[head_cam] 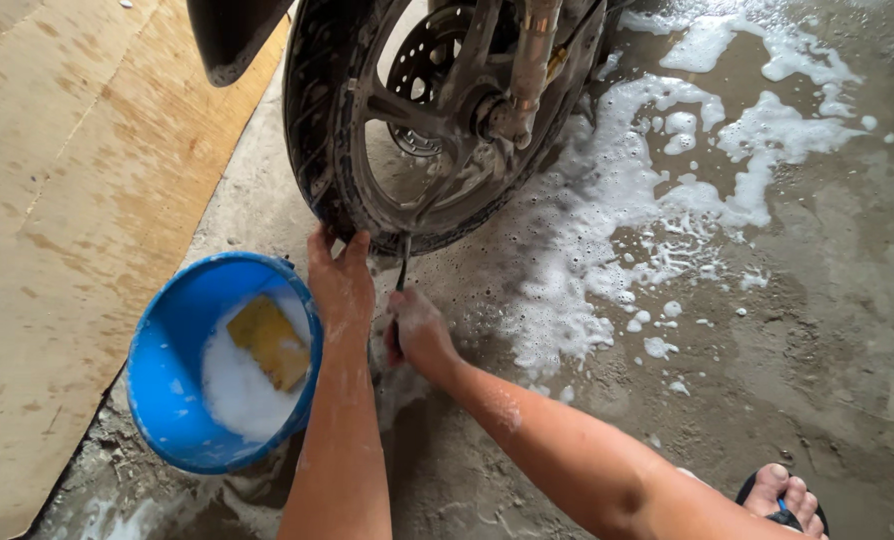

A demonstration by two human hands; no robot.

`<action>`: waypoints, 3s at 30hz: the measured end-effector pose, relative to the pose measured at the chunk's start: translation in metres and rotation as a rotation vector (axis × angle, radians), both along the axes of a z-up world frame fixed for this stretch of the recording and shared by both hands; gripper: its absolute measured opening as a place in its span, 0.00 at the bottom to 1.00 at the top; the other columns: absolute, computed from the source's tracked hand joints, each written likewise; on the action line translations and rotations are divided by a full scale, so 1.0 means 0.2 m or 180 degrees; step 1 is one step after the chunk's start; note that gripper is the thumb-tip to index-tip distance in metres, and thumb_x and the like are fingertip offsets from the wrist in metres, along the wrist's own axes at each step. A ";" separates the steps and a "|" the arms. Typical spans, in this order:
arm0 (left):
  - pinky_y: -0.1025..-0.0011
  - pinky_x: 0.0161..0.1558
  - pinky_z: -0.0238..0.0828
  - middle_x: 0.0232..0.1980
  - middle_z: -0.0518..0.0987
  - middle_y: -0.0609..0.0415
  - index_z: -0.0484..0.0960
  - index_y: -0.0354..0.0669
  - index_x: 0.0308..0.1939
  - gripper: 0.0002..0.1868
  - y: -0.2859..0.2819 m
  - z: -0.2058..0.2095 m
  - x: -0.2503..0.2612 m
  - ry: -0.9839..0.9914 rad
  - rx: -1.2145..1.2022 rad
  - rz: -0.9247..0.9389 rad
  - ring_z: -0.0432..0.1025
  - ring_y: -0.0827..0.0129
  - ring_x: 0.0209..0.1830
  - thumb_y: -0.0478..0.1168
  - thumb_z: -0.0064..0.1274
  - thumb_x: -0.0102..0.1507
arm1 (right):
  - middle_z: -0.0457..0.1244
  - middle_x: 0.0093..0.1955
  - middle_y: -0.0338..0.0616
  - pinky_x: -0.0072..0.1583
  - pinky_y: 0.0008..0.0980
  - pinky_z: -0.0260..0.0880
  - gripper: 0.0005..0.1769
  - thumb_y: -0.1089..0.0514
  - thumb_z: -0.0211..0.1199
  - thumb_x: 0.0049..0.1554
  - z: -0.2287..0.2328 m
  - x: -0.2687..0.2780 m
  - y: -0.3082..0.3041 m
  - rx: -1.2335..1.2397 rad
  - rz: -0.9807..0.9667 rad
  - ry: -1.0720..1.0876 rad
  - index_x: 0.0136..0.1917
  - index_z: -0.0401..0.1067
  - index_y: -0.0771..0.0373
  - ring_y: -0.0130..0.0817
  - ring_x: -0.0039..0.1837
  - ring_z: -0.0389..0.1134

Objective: The person scrubs the front wheel and tire of a motorcycle using a red brush and a yellow sponge. They repeatedly dip the tools into a blue bucket of soapy water and scrub the tire tread, rim, and brake disc area.

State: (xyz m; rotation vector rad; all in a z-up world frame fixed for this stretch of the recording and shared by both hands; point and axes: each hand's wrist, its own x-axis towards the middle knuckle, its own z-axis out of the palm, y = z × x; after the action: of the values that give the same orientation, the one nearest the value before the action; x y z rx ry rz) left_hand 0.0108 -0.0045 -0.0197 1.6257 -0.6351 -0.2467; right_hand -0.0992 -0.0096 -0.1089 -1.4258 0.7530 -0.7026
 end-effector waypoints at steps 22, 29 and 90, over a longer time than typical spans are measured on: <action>0.64 0.62 0.67 0.66 0.78 0.45 0.71 0.36 0.68 0.25 0.01 -0.07 -0.01 -0.0085 0.0529 -0.0018 0.73 0.59 0.65 0.38 0.56 0.68 | 0.65 0.49 0.60 0.47 0.45 0.72 0.14 0.67 0.53 0.60 -0.18 0.07 -0.47 -0.2594 0.0208 0.1149 0.58 0.71 0.71 0.49 0.49 0.68; 0.64 0.63 0.66 0.69 0.77 0.46 0.67 0.41 0.74 0.31 0.09 0.19 -0.02 0.0059 0.0873 -0.0586 0.71 0.60 0.68 0.41 0.54 0.68 | 0.66 0.52 0.59 0.51 0.43 0.74 0.12 0.64 0.49 0.63 -0.28 -0.07 -0.38 -0.2907 -0.0076 0.0700 0.56 0.71 0.70 0.46 0.52 0.69; 0.69 0.52 0.68 0.63 0.78 0.49 0.58 0.40 0.75 0.31 0.01 -0.01 -0.04 0.0323 0.0303 -0.0005 0.72 0.66 0.54 0.38 0.49 0.69 | 0.67 0.49 0.54 0.53 0.43 0.69 0.10 0.62 0.51 0.64 -0.26 0.12 -0.03 -0.0470 0.0096 -0.0240 0.44 0.72 0.62 0.45 0.51 0.67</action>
State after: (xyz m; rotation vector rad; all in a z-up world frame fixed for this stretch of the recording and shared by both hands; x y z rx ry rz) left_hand 0.0036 -0.0018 -0.0225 1.6925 -0.5542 -0.3631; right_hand -0.0743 -0.0150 -0.1616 -1.5323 0.6300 -0.7975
